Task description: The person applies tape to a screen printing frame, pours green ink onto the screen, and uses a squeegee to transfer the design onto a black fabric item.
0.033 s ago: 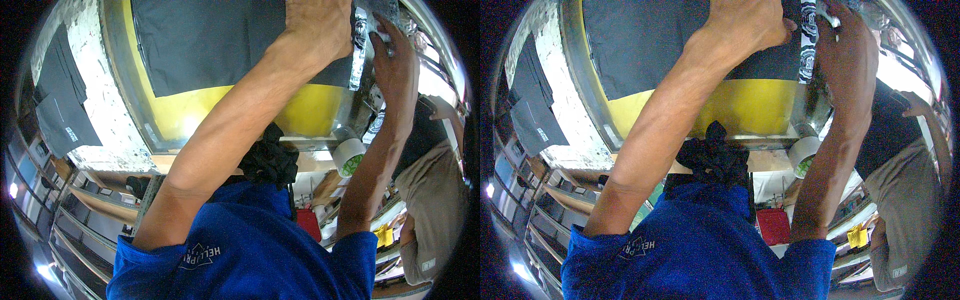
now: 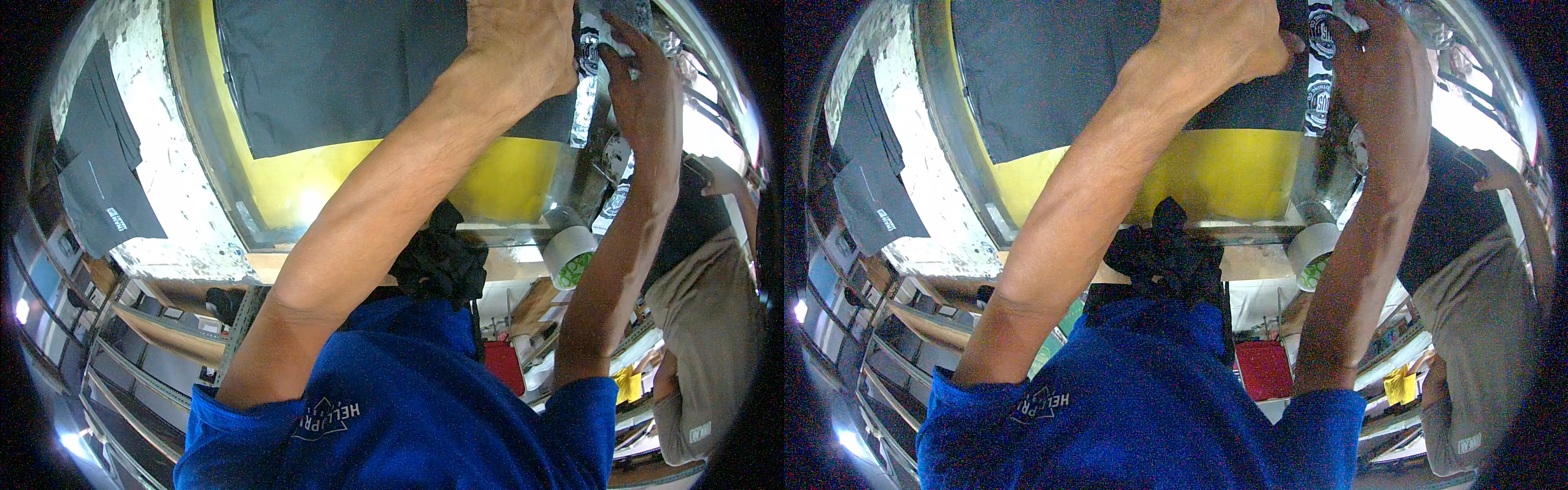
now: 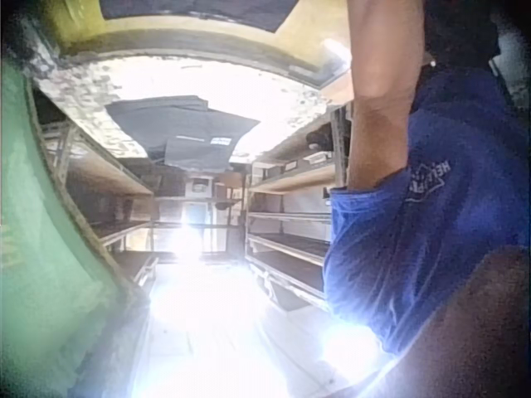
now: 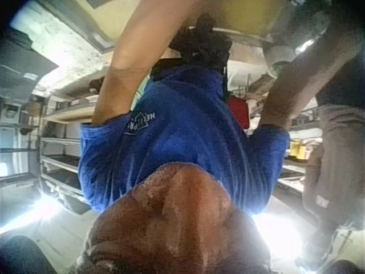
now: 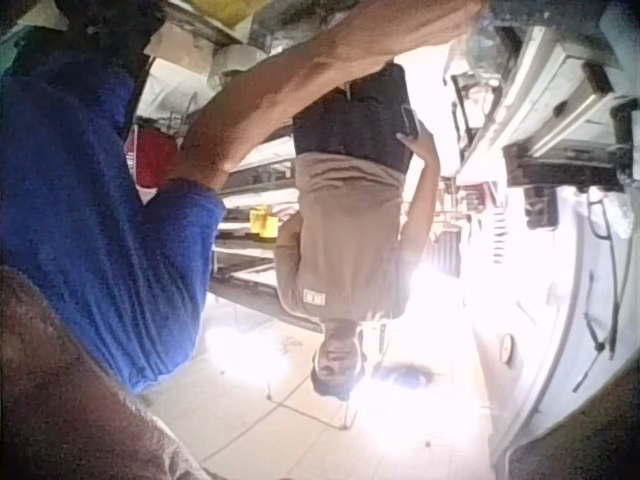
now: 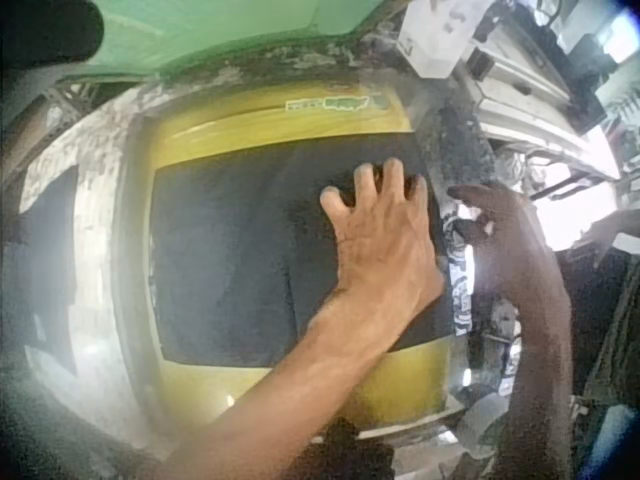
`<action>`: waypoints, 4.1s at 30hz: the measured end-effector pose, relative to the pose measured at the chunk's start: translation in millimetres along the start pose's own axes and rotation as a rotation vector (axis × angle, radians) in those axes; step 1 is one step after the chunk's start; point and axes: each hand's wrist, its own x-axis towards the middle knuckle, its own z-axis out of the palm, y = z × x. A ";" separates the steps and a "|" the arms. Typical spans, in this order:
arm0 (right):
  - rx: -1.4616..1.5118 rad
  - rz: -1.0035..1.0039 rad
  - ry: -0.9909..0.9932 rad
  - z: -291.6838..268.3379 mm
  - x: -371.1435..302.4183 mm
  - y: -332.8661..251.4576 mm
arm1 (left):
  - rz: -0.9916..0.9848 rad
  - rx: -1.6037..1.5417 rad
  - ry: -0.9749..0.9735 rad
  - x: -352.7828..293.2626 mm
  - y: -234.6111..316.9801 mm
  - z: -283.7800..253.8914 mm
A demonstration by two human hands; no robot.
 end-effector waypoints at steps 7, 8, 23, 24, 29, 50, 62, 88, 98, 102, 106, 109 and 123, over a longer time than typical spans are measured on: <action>0.208 -0.008 -0.038 0.1 26.3 -11.9 | -0.036 0.019 -0.030 3.4 -0.4 3.3; 0.195 -0.050 -0.033 -3.5 24.4 -14.3 | -0.021 0.033 0.007 -0.7 1.7 2.1; 0.201 -0.175 0.013 -86.0 20.2 54.3 | -0.012 0.020 0.017 -1.0 -1.4 -1.2; 0.324 -0.232 0.074 -75.0 32.9 52.6 | -0.005 0.019 0.010 0.6 -0.8 -1.4; 0.546 -0.262 0.156 -28.2 74.8 74.0 | -0.011 -0.037 -0.019 -2.2 -0.4 -13.0; 0.361 0.109 0.014 8.3 85.9 32.2 | -0.028 -0.001 -0.042 -1.0 -0.9 -7.8; 0.325 -0.071 0.025 7.4 77.7 26.5 | -0.017 -0.054 -0.088 -1.8 -2.4 -15.9; 0.576 0.275 0.053 16.5 78.0 6.9 | 0.001 -0.013 -0.039 -3.9 -4.8 -10.7; 0.593 0.315 0.071 19.0 78.5 3.7 | -0.002 0.020 -0.027 -3.9 -4.6 -6.5; 0.510 0.275 0.036 11.1 78.8 -3.8 | 0.001 0.060 0.043 -2.5 -5.6 1.9; 0.575 0.204 0.044 17.3 77.4 8.4 | 0.003 0.017 -0.003 -2.5 -6.0 -1.6; 0.535 0.241 0.048 12.0 78.5 -2.3 | 0.005 0.053 0.042 -0.8 -7.7 11.3; 0.745 0.193 0.080 27.1 79.5 12.5 | -0.009 -0.052 -0.048 -2.3 -6.3 -10.1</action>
